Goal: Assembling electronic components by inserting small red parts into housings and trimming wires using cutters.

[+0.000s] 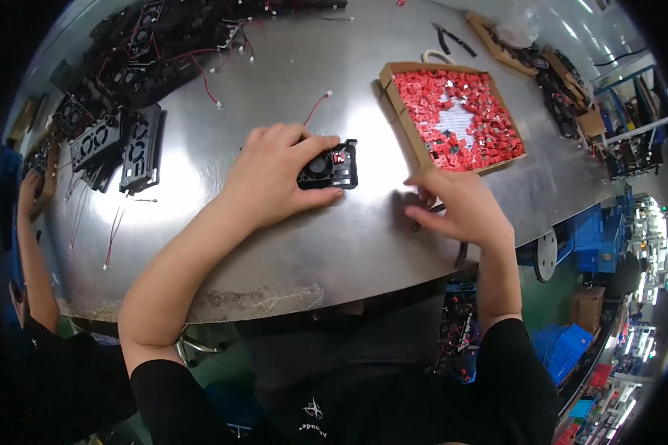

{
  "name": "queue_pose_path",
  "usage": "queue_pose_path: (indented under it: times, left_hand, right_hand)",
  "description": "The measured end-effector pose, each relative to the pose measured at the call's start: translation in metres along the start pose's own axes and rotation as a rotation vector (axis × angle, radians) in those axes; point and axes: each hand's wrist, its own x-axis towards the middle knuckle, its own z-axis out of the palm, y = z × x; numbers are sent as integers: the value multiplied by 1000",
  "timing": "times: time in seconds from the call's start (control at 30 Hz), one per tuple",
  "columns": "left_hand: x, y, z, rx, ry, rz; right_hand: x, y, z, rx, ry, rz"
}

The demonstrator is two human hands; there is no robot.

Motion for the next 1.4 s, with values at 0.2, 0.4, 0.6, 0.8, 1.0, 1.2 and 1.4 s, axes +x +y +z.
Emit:
queue_pose_path:
  times: [0.2, 0.4, 0.6, 0.8, 1.0, 1.2, 1.4]
  left_hand:
    - [-5, 3, -4, -27, -13, -30]
    - [-8, -1, -1, -25, -17, -29]
    - [-11, 1, -3, -27, -19, -28]
    - [-11, 0, -1, -9, -4, -10]
    - [-16, -1, -3, -22, -9, -29]
    - [-14, -1, -6, -27, -41, -46]
    - [-17, -4, -5, -19, -64, -53]
  right_hand:
    - [-79, 30, 17, 45, 14, -68]
    - [-109, -6, 64, -204, 328, -41]
    - [-121, -14, 95, -37, 626, -41]
    - [-67, -49, 80, 129, 556, 33]
    - [9, -69, 63, 34, 234, 226]
    - [18, -67, 76, -13, 368, 203]
    - [13, -94, 75, -368, 172, 194]
